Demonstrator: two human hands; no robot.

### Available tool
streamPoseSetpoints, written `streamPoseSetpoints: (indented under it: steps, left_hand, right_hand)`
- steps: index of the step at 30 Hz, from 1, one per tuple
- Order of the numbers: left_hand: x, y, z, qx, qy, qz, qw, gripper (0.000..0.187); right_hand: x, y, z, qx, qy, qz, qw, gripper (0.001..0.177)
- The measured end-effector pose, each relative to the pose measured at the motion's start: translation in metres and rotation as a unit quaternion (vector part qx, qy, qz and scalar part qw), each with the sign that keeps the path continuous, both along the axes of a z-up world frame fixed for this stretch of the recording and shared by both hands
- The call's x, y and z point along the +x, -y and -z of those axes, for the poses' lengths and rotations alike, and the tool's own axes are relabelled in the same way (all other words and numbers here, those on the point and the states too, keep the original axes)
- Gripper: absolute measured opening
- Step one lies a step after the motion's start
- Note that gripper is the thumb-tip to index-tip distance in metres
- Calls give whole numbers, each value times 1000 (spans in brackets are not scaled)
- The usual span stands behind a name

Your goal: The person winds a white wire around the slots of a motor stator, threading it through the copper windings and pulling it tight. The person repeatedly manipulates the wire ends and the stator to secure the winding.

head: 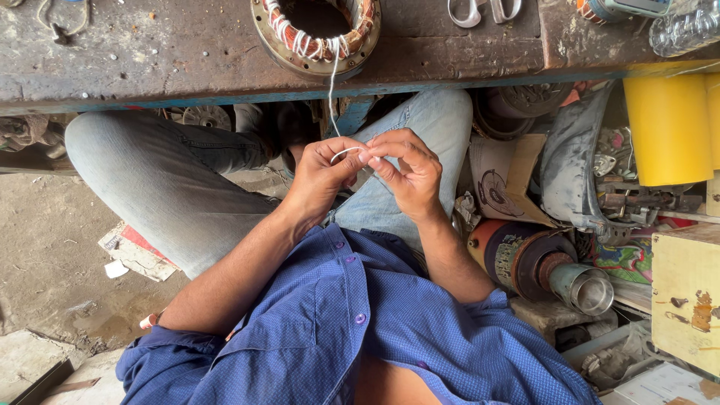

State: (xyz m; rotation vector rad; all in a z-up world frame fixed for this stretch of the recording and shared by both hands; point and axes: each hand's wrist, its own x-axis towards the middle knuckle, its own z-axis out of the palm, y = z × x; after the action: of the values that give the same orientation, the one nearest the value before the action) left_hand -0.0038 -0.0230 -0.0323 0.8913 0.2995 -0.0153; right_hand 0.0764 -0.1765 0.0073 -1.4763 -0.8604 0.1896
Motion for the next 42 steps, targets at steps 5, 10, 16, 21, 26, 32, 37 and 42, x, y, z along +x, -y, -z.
streamPoseSetpoints:
  steps: [5,10,16,21,26,32,37,42]
  left_hand:
    - [-1,1,-2,23,-2,16,1000,16]
    - [-5,-1,-8,70,4,26,997,15]
    - [-9,-12,-27,144,54,18,988,20]
    - [-16,-28,-50,200,84,25,976,27]
    - [-22,-46,-73,436,40,102,893,19]
    - [-27,-63,-100,504,38,155,849,20]
    - [-31,-66,-114,560,72,188,804,20]
    - [-37,-63,-119,565,131,115,806,14]
  right_hand:
    - [-1,-2,4,12,-28,70,997,8]
    - [0,1,11,77,-132,31,988,9]
    - [-1,5,17,102,-223,28,969,9]
    - [4,9,12,148,-311,-88,935,9]
    - [3,6,10,77,-259,-161,949,7]
    - [-10,-8,5,36,-183,-161,969,6]
    - [-12,-5,1,-33,-183,-171,968,10]
    - [-12,7,6,-48,-319,-196,926,15]
